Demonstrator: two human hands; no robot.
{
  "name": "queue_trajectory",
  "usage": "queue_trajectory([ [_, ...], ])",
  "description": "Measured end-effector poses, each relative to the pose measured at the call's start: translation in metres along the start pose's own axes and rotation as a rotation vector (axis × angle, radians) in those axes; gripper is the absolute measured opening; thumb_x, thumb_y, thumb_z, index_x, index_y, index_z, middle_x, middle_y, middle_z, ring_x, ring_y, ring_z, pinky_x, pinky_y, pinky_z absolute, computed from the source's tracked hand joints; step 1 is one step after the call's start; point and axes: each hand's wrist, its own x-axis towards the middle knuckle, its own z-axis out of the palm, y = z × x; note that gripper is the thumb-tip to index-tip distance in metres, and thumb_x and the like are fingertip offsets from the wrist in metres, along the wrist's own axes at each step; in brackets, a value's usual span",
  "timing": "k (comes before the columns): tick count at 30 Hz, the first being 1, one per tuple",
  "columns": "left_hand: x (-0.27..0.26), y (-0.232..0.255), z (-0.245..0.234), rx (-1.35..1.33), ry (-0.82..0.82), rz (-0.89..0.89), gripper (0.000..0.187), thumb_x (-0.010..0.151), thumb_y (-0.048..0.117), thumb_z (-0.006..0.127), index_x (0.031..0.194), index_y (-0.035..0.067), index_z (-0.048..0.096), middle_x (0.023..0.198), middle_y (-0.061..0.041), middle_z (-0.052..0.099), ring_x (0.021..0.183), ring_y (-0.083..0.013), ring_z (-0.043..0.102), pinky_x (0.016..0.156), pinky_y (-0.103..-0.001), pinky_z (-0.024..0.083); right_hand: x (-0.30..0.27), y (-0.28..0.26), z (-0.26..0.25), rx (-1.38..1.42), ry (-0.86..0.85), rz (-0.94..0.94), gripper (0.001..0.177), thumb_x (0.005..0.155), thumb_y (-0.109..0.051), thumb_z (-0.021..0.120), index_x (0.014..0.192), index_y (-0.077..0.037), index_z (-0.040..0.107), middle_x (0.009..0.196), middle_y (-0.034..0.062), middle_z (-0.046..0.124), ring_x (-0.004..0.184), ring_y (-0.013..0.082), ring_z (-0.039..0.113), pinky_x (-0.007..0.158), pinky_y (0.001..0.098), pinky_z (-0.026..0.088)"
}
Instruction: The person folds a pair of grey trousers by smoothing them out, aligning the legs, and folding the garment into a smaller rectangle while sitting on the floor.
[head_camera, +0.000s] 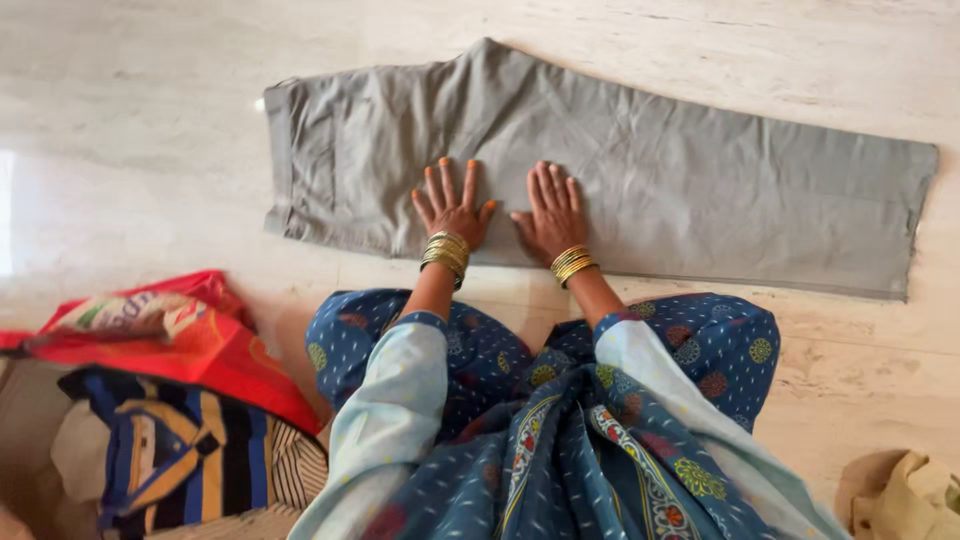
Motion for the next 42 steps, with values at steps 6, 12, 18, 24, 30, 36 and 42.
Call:
queue_trajectory([
  [6, 0.004, -0.003, -0.001, 0.007, -0.067, -0.001, 0.082, 0.099, 0.071, 0.035, 0.162, 0.038, -0.007, 0.171, -0.016, -0.017, 0.156, -0.0409, -0.018, 0.118, -0.068, -0.01, -0.021, 0.166, -0.071, -0.064, 0.072, 0.449, 0.101, 0.097, -0.074, 0.043, 0.164, -0.001, 0.024, 0.17, 0.0222, 0.018, 0.158, 0.0384, 0.014, 0.126, 0.0576, 0.005],
  [12, -0.005, 0.024, -0.009, 0.172, 0.207, 0.039, 0.08, 0.106, 0.064, 0.037, 0.17, 0.024, 0.011, 0.173, -0.022, 0.001, 0.16, -0.0414, -0.002, 0.124, -0.067, -0.002, -0.053, 0.225, -0.105, -0.102, 0.185, 0.79, 0.094, 0.1, -0.069, 0.043, 0.163, -0.001, 0.026, 0.171, 0.0236, 0.014, 0.159, 0.0403, 0.009, 0.124, 0.0636, 0.0],
  [18, 0.013, 0.135, 0.021, 0.059, 0.266, 0.188, 0.08, 0.101, 0.067, 0.032, 0.165, 0.022, 0.018, 0.171, -0.018, 0.009, 0.157, -0.0371, 0.006, 0.124, -0.057, 0.001, -0.011, 0.151, -0.045, -0.053, -0.056, 0.095, 0.096, 0.097, -0.071, 0.037, 0.163, -0.003, 0.019, 0.171, 0.0162, 0.016, 0.159, 0.0337, 0.011, 0.127, 0.0535, 0.006],
  [24, 0.008, 0.147, 0.012, 0.054, 0.276, 0.144, 0.08, 0.1, 0.067, 0.031, 0.165, 0.02, 0.021, 0.171, -0.018, 0.012, 0.158, -0.0357, 0.008, 0.125, -0.056, 0.001, -0.016, 0.276, -0.09, -0.115, -0.079, 0.256, 0.094, 0.099, -0.071, 0.03, 0.165, -0.007, 0.012, 0.173, 0.0142, 0.01, 0.159, 0.0311, 0.009, 0.129, 0.0506, 0.003],
  [30, 0.005, 0.151, 0.012, 0.061, 0.284, 0.143, 0.08, 0.101, 0.067, 0.032, 0.165, 0.02, 0.021, 0.171, -0.019, 0.013, 0.158, -0.0363, 0.008, 0.125, -0.056, 0.002, -0.09, 0.383, -0.153, -0.09, 0.084, 0.761, 0.099, 0.097, -0.074, 0.033, 0.164, -0.004, 0.013, 0.173, 0.0204, 0.01, 0.159, 0.0354, 0.006, 0.125, 0.058, -0.002],
  [36, 0.005, 0.149, 0.016, 0.116, 0.282, 0.152, 0.083, 0.101, 0.07, 0.028, 0.166, 0.02, 0.017, 0.171, -0.02, 0.01, 0.158, -0.0373, 0.007, 0.124, -0.058, 0.001, -0.119, 0.33, -0.132, -0.083, 0.048, 0.404, 0.107, 0.095, -0.079, 0.032, 0.165, 0.0, 0.016, 0.171, 0.0246, 0.012, 0.158, 0.0384, 0.008, 0.125, 0.0575, 0.0],
  [42, -0.009, 0.138, 0.021, 0.12, 0.273, 0.123, 0.083, 0.098, 0.071, 0.027, 0.166, 0.024, 0.016, 0.172, -0.017, 0.009, 0.158, -0.0356, 0.007, 0.125, -0.058, 0.001, -0.151, 0.31, -0.101, -0.12, -0.017, 0.248, 0.1, 0.098, -0.077, 0.024, 0.165, -0.003, 0.015, 0.174, 0.0184, 0.014, 0.161, 0.0339, 0.012, 0.13, 0.0533, 0.005],
])
